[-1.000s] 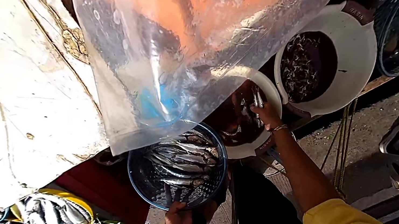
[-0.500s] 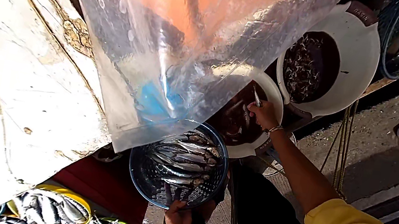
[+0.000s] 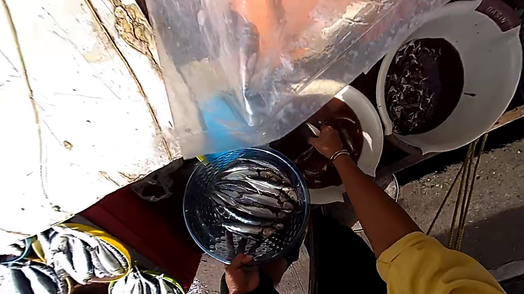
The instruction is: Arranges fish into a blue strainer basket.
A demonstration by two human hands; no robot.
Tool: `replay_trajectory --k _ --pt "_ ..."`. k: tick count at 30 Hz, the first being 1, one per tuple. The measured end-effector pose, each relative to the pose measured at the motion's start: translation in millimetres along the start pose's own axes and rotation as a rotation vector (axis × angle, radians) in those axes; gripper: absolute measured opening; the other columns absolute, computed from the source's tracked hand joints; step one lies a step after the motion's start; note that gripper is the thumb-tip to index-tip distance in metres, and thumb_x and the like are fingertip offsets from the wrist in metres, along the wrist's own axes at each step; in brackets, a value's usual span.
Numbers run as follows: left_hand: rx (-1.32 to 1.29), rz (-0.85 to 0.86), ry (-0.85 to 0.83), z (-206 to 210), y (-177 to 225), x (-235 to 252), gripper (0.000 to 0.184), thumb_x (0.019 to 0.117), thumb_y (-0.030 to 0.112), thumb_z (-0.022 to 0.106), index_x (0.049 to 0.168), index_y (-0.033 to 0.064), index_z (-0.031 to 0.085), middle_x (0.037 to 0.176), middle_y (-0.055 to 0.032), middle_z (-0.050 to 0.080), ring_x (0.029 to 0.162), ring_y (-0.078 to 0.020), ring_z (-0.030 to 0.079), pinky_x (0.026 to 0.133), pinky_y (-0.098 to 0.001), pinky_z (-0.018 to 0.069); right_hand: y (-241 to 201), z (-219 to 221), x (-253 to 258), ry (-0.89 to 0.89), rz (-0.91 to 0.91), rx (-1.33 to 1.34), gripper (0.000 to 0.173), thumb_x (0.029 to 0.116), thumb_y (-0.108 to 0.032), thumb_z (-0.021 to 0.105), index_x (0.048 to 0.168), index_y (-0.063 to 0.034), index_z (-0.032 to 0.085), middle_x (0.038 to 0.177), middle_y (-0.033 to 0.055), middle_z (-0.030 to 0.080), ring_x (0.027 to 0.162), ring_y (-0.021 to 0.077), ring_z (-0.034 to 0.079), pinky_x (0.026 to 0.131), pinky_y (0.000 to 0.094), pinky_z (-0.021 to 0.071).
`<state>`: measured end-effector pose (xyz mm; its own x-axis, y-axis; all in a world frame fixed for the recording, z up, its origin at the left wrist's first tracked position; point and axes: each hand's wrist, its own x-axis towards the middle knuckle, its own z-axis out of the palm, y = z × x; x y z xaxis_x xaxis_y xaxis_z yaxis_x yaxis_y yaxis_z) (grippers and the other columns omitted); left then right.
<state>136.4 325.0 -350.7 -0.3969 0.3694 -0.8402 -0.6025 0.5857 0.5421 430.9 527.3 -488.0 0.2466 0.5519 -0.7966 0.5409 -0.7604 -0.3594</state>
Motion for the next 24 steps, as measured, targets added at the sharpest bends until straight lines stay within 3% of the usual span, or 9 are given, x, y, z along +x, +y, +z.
replay_trajectory --k 2,5,7,11,13,15,19,22,24 --pt "-0.017 -0.009 0.001 1.7 -0.9 -0.5 0.029 0.0717 -0.008 0.050 0.097 0.0058 0.056 0.082 -0.0068 0.069 0.074 -0.0179 0.070 0.066 -0.0392 0.0611 11.4 -9.7 1.7 -0.076 -0.080 0.105 0.040 0.0922 -0.022 0.076 0.111 0.0106 0.065 0.103 0.0279 0.065 0.093 0.0387 0.063 0.086 0.0574 0.0494" --pt "-0.019 -0.007 -0.011 2.1 -2.7 1.8 0.030 0.0709 -0.008 0.050 0.097 0.0059 0.055 0.081 -0.0069 0.069 0.073 -0.0176 0.070 0.064 -0.0385 0.0611 27.6 -19.3 -1.1 -0.176 -0.034 0.360 0.037 0.0977 -0.026 0.072 0.118 0.0037 0.063 0.091 0.0139 0.062 0.065 0.0180 0.056 0.060 0.0357 0.0511" --pt "-0.013 -0.004 0.001 4.3 -1.7 1.4 0.031 0.0707 -0.009 0.049 0.098 0.0054 0.055 0.081 -0.0066 0.069 0.072 -0.0175 0.071 0.063 -0.0383 0.0613 36.0 -24.6 -7.3 -0.234 -0.021 0.600 0.026 0.1012 -0.019 0.065 0.118 0.0006 0.062 0.086 0.0064 0.067 0.058 0.0094 0.057 0.051 0.0255 0.0493" --pt "0.011 -0.005 0.014 9.2 -0.1 1.0 0.035 0.0694 -0.010 0.050 0.101 0.0051 0.053 0.082 -0.0069 0.068 0.072 -0.0174 0.070 0.063 -0.0385 0.0608 47.3 -39.4 -19.5 -0.313 -0.063 0.817 0.023 0.1059 -0.015 0.053 0.123 -0.0022 0.062 0.100 0.0089 0.076 0.073 0.0128 0.070 0.058 0.0259 0.0542" --pt "0.015 -0.009 0.012 11.3 -0.9 2.1 0.036 0.0688 -0.010 0.050 0.102 0.0045 0.052 0.084 -0.0079 0.067 0.073 -0.0191 0.069 0.063 -0.0407 0.0606 49.0 -46.6 -25.3 -0.267 -0.073 0.786 0.023 0.1046 -0.014 0.055 0.122 -0.0025 0.064 0.103 0.0084 0.076 0.069 0.0108 0.067 0.054 0.0242 0.0515" --pt "0.022 -0.014 0.016 14.6 -0.2 1.9 0.039 0.0695 -0.011 0.050 0.105 0.0040 0.051 0.086 -0.0091 0.067 0.074 -0.0205 0.069 0.063 -0.0421 0.0605 46.4 -53.9 -32.5 -0.195 -0.105 0.721 0.020 0.1017 -0.011 0.061 0.118 -0.0011 0.065 0.098 0.0065 0.075 0.061 0.0067 0.061 0.049 0.0214 0.0467" --pt "0.036 -0.006 0.030 21.8 0.9 4.5 0.040 0.0675 -0.012 0.053 0.105 0.0017 0.052 0.085 -0.0110 0.067 0.073 -0.0214 0.069 0.061 -0.0426 0.0606 41.8 -70.8 -44.7 -0.148 -0.226 0.755 0.020 0.1027 -0.012 0.058 0.118 -0.0020 0.065 0.097 0.0043 0.076 0.060 0.0053 0.063 0.049 0.0196 0.0489" --pt "0.054 0.005 0.039 30.3 0.6 5.0 0.038 0.0676 -0.014 0.053 0.102 0.0009 0.052 0.083 -0.0108 0.066 0.070 -0.0214 0.068 0.060 -0.0420 0.0602 27.4 -79.9 -58.0 -0.037 -0.209 0.555 0.018 0.1014 -0.016 0.063 0.112 -0.0015 0.065 0.083 0.0009 0.073 0.052 0.0018 0.056 0.046 0.0189 0.0437" --pt "0.084 0.015 0.040 35.7 0.8 4.5 0.037 0.0680 -0.014 0.053 0.102 0.0015 0.052 0.082 -0.0093 0.065 0.069 -0.0199 0.066 0.060 -0.0406 0.0595 13.6 -84.6 -76.1 -0.046 -0.260 0.519 0.018 0.1005 -0.016 0.064 0.111 -0.0018 0.065 0.084 0.0006 0.073 0.054 0.0017 0.056 0.046 0.0182 0.0443"
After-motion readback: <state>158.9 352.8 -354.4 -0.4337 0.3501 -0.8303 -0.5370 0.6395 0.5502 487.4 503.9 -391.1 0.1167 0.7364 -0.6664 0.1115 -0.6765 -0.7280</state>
